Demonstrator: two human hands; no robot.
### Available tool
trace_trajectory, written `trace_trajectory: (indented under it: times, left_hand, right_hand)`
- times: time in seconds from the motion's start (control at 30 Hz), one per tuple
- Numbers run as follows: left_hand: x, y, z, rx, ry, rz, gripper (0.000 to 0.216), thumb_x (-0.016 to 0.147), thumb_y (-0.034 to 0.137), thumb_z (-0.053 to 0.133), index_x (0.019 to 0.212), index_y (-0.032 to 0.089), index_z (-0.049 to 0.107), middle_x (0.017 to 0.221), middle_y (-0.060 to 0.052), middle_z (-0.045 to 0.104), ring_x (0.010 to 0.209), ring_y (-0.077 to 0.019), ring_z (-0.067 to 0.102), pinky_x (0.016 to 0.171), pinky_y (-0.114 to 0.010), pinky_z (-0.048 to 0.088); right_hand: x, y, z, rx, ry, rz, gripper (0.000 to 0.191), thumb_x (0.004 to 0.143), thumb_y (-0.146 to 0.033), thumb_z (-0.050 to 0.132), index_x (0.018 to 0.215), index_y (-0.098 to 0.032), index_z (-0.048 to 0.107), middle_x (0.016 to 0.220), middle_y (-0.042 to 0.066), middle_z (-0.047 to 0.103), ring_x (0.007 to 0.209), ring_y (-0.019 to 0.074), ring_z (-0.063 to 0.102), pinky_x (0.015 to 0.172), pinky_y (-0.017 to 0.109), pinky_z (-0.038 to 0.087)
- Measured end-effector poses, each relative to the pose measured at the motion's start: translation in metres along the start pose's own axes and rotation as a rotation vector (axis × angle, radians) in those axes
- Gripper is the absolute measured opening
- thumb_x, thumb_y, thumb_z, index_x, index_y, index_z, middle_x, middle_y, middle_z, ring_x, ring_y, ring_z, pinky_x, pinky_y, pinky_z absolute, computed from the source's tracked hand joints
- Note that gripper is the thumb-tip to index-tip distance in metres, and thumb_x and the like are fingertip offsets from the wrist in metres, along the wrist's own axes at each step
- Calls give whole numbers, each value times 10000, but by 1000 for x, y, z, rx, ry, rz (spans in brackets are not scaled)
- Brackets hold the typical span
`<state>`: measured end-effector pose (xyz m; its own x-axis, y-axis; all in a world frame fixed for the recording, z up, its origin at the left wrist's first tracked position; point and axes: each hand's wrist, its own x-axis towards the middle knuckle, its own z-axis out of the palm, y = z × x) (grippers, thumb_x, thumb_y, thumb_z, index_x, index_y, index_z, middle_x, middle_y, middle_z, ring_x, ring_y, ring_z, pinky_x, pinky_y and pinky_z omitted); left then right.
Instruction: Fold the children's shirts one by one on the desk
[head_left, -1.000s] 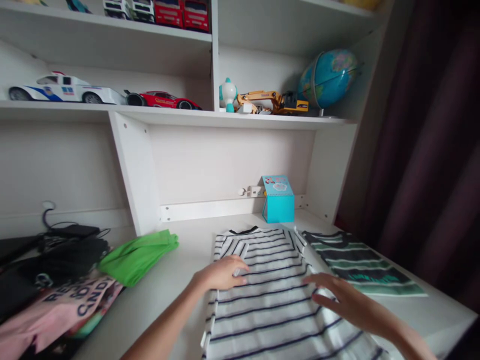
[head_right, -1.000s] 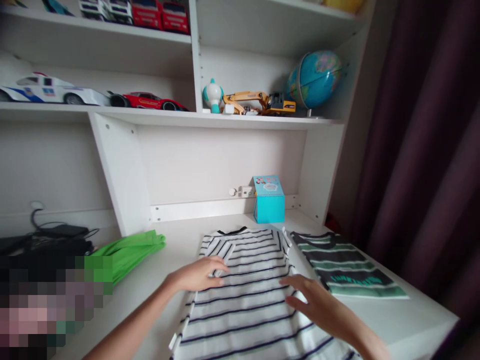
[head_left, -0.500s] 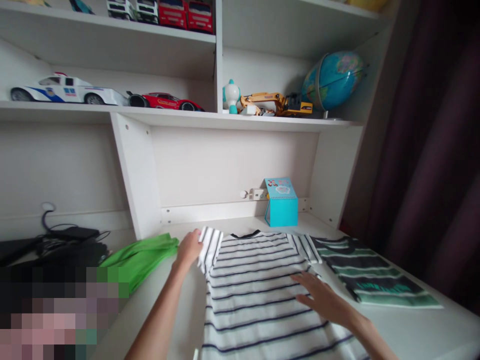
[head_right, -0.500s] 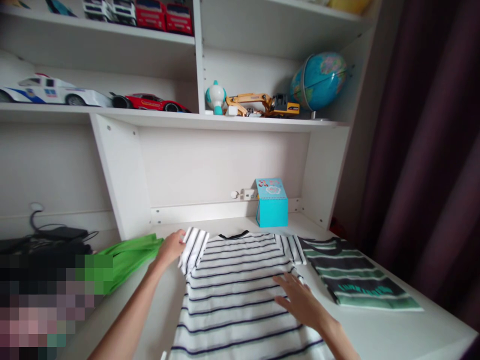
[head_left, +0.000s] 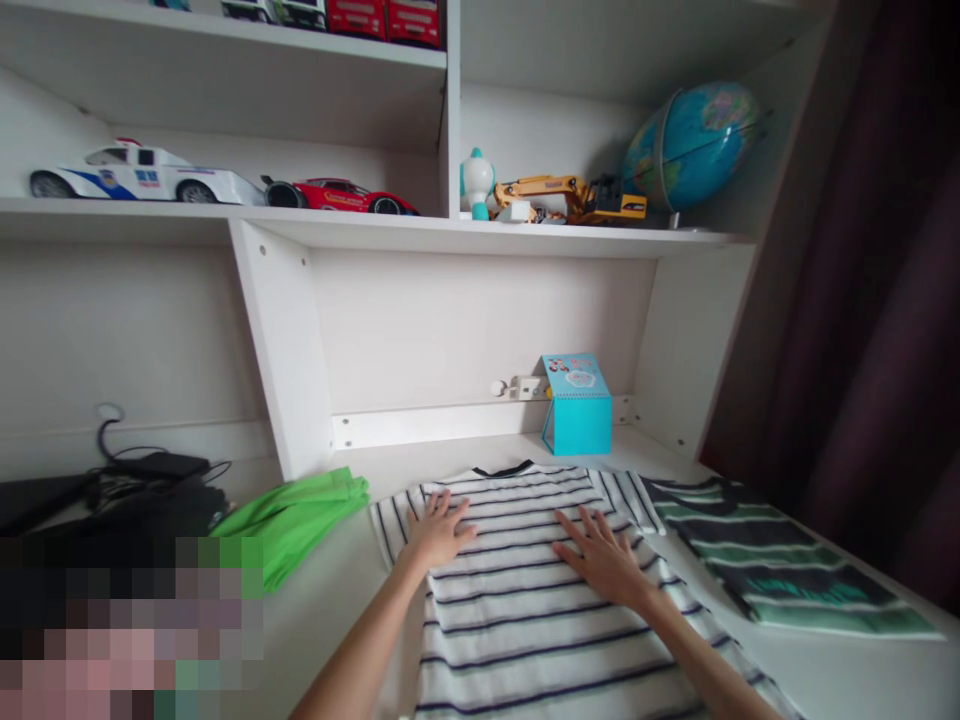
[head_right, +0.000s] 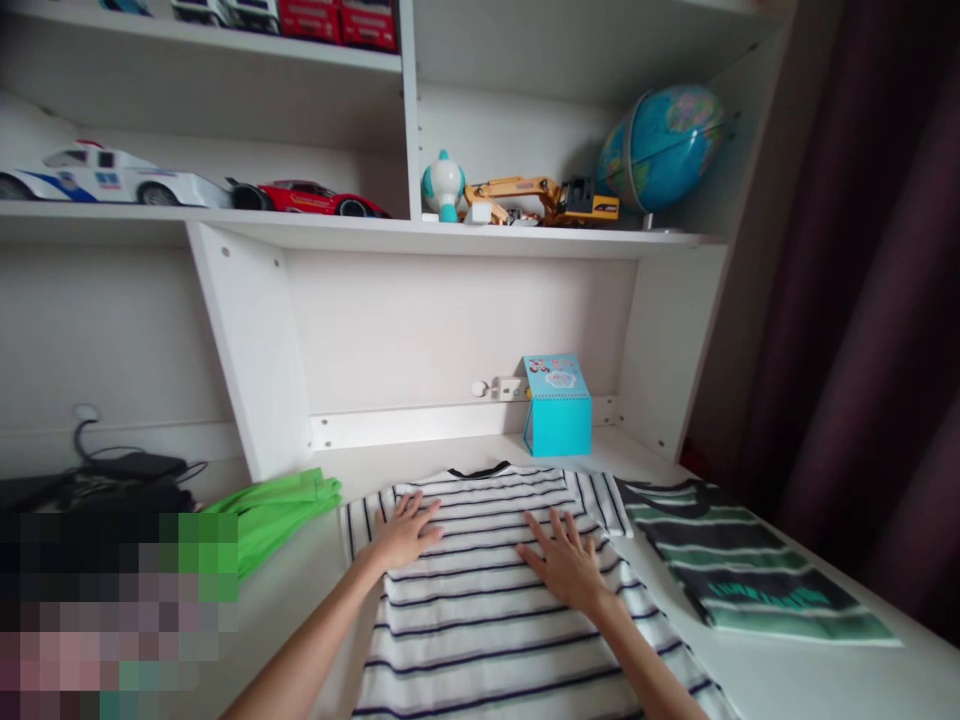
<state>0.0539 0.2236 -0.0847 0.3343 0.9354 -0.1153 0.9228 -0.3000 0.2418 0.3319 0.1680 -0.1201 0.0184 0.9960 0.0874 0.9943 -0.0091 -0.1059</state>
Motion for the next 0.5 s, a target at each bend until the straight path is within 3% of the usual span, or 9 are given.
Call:
trace_trajectory:
  times: [0.2, 0.33, 0.43, 0.5]
  left_hand:
    - [14, -48, -5, 14, 105, -147, 583, 851, 579, 237, 1379, 335, 260, 1492, -9, 108, 1344, -354, 55, 959, -696, 52]
    - [14, -71, -8, 31, 150, -245, 573, 848, 576, 262, 1374, 349, 268, 1477, -61, 186, 1330, -386, 106, 951, -688, 97]
    - [13, -81, -11, 48, 165, -278, 532, 866, 503, 287, 1370, 330, 289, 1459, -80, 242, 1315, -381, 177, 960, -647, 168]
    - [12, -83, -12, 54, 165, -281, 520, 871, 461, 305, 1363, 294, 315, 1455, -86, 250, 1315, -364, 193, 966, -629, 192]
  right_hand:
    - [23, 1, 5, -6, -9, 4, 549, 869, -570, 303, 1378, -373, 244, 1470, 48, 201, 1336, 308, 119, 981, 579, 238]
    - [32, -6, -7, -4, -3, 18, 540, 875, -556, 325, 1373, -355, 269, 1466, 49, 216, 1332, 306, 145, 985, 582, 231]
    - [13, -29, -21, 0, 23, 18, 548, 883, -531, 340, 1365, -270, 333, 1452, 121, 229, 1326, 344, 140, 987, 605, 200]
    - [-16, -56, -23, 51, 45, -122, 545, 882, -537, 343, 1363, -281, 336, 1460, 119, 197, 1328, 336, 128, 999, 575, 222]
